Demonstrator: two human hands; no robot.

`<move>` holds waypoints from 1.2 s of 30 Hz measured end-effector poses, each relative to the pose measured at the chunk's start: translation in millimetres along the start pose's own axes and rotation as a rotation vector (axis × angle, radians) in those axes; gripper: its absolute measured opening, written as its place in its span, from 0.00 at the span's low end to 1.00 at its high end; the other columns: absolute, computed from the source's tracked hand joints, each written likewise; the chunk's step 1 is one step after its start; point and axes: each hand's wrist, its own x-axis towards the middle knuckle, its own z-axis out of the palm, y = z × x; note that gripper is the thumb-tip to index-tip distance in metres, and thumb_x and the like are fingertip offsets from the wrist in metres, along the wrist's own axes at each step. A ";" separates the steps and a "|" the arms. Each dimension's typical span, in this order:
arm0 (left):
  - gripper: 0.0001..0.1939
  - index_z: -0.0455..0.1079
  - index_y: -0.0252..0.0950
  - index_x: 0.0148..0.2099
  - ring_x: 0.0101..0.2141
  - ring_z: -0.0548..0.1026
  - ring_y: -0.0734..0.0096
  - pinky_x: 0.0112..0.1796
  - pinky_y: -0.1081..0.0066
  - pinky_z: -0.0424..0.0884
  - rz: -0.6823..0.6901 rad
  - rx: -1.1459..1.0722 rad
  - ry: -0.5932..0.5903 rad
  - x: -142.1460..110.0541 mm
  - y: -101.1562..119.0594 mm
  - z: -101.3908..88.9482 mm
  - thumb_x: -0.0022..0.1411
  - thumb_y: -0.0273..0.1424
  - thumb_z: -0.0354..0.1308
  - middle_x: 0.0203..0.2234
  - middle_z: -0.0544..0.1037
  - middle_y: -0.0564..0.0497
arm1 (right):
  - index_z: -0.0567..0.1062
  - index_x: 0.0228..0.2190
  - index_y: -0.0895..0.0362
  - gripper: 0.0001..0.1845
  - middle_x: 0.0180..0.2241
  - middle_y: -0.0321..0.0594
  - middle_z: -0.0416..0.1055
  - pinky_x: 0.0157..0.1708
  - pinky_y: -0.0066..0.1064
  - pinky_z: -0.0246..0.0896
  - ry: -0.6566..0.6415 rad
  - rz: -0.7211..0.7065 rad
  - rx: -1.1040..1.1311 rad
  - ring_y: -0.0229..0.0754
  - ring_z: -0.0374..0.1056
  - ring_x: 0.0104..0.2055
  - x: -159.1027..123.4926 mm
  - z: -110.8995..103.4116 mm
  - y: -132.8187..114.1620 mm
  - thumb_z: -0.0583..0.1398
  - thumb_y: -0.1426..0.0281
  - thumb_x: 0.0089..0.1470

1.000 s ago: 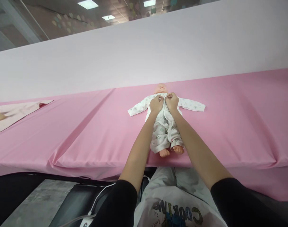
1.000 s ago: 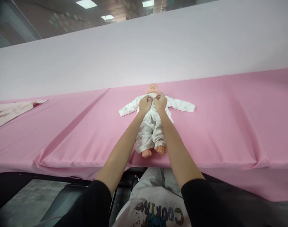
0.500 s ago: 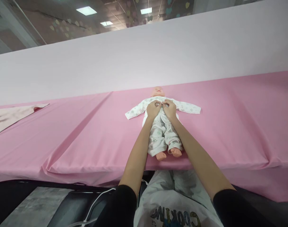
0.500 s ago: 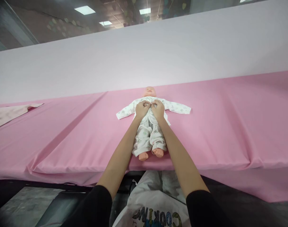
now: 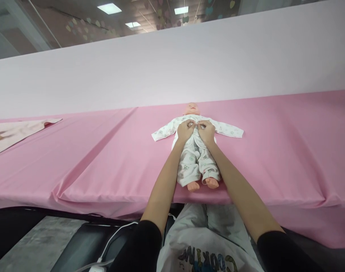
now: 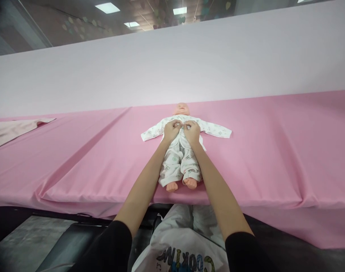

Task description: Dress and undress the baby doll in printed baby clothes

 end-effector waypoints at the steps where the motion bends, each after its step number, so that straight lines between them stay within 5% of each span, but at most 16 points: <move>1: 0.12 0.75 0.39 0.41 0.25 0.68 0.73 0.30 0.75 0.63 0.000 -0.008 -0.006 -1.0 -0.2 -0.7 0.58 0.34 0.52 0.20 0.71 0.55 | 0.77 0.27 0.57 0.09 0.36 0.44 0.75 0.50 0.38 0.59 -0.022 -0.019 -0.003 0.44 0.68 0.43 -2.2 -1.4 0.4 0.56 0.73 0.49; 9: 0.19 0.71 0.38 0.52 0.28 0.68 0.73 0.34 0.73 0.65 0.113 -0.070 -0.085 -17.6 -6.4 -4.5 0.59 0.30 0.50 0.25 0.74 0.54 | 0.76 0.43 0.54 0.18 0.51 0.41 0.69 0.57 0.47 0.53 -0.228 -0.193 -0.011 0.47 0.61 0.54 -20.5 -18.3 18.6 0.52 0.70 0.54; 19: 0.16 0.73 0.35 0.50 0.32 0.69 0.69 0.39 0.70 0.64 0.138 0.002 -0.046 -25.1 -2.1 -9.7 0.62 0.32 0.51 0.28 0.74 0.50 | 0.72 0.48 0.51 0.23 0.50 0.38 0.69 0.56 0.48 0.55 -0.287 -0.215 0.075 0.48 0.60 0.54 -17.3 -18.7 21.6 0.52 0.73 0.51; 23: 0.15 0.74 0.36 0.48 0.31 0.68 0.69 0.38 0.70 0.64 0.135 -0.001 -0.033 -26.0 -1.1 -10.8 0.62 0.32 0.50 0.27 0.73 0.51 | 0.72 0.46 0.53 0.22 0.49 0.40 0.70 0.56 0.47 0.55 -0.281 -0.207 0.127 0.47 0.62 0.53 -15.9 -18.9 19.1 0.53 0.74 0.48; 28: 0.12 0.75 0.35 0.39 0.29 0.68 0.71 0.35 0.72 0.62 0.126 -0.002 0.019 -34.4 0.9 -11.5 0.62 0.31 0.50 0.26 0.73 0.52 | 0.75 0.35 0.53 0.10 0.39 0.40 0.75 0.51 0.44 0.59 -0.171 -0.163 0.143 0.46 0.67 0.45 -19.6 -22.4 7.0 0.56 0.70 0.50; 36: 0.07 0.72 0.36 0.34 0.26 0.65 0.74 0.30 0.75 0.59 0.098 -0.043 -0.020 -43.0 -0.6 -16.3 0.56 0.29 0.52 0.18 0.65 0.57 | 0.75 0.29 0.55 0.05 0.33 0.41 0.73 0.44 0.41 0.61 -0.141 -0.276 -0.014 0.48 0.66 0.40 -24.4 -28.2 -8.6 0.59 0.73 0.47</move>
